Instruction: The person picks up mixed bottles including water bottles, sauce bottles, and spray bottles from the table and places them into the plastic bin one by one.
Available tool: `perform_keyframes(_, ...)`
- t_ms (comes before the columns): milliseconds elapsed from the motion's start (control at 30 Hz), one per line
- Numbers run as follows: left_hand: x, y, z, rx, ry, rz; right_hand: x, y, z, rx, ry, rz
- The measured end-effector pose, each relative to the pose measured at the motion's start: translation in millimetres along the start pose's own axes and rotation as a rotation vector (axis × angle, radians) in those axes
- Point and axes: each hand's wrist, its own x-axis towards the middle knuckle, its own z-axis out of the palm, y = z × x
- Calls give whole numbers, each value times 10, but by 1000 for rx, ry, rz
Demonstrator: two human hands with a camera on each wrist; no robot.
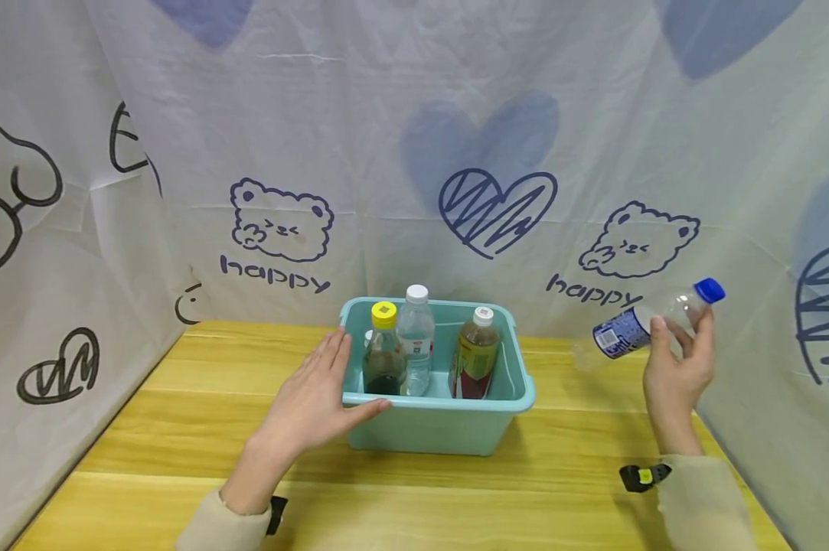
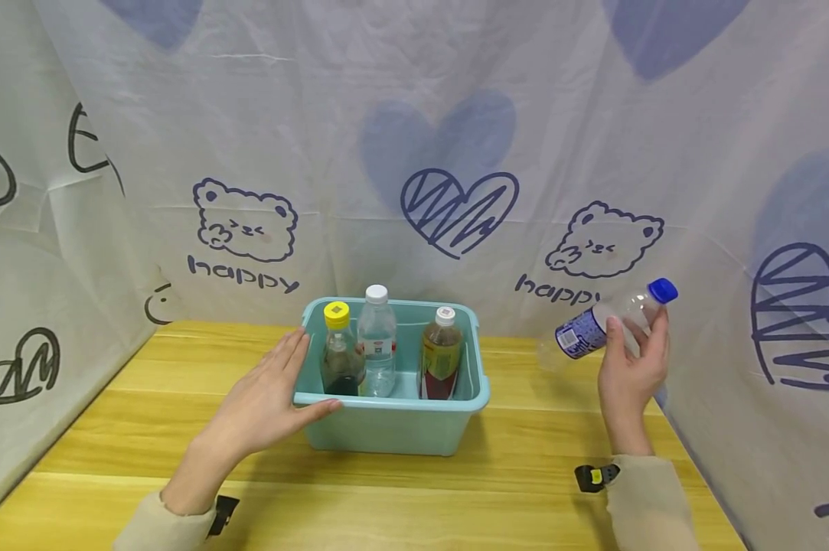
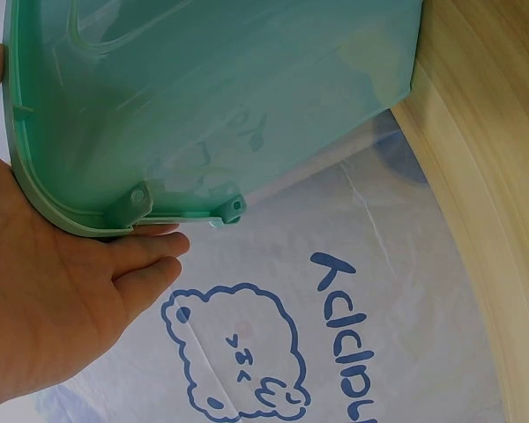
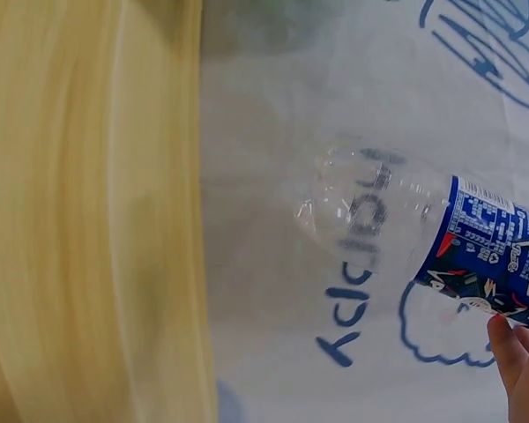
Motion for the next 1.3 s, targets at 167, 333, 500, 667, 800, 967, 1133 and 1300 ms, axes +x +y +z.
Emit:
perform_keyframes(167, 0, 0, -1, 3, -5, -3, -23, -122, 13, 50, -1, -75)
perform_keyframes(333, 0, -3, -2, 3, -4, -2, -21, -268, 48, 97, 12, -137)
perform_keyframes(500, 0, -6, -3, 6, 1, 2, -97, -543, 81, 160, 19, -204)
perform_keyframes(667, -3, -8, -5, 5, 2, 4, -131, -723, 110, 265, 16, -264)
perform_keyframes(800, -6, -9, -6, 7, -1, 3, -104, -731, 145, 339, 0, -296)
perform_keyframes(967, -5, -13, -4, 7, 4, 4, -110, -777, 180, 403, -41, -306)
perform_keyframes(1133, -5, -16, 2, 4, 6, 2, -166, -843, 224, 506, -88, -304)
perform_keyframes(1300, -5, -12, 1, 4, 2, 3, -229, -896, 295, 578, -142, -312)
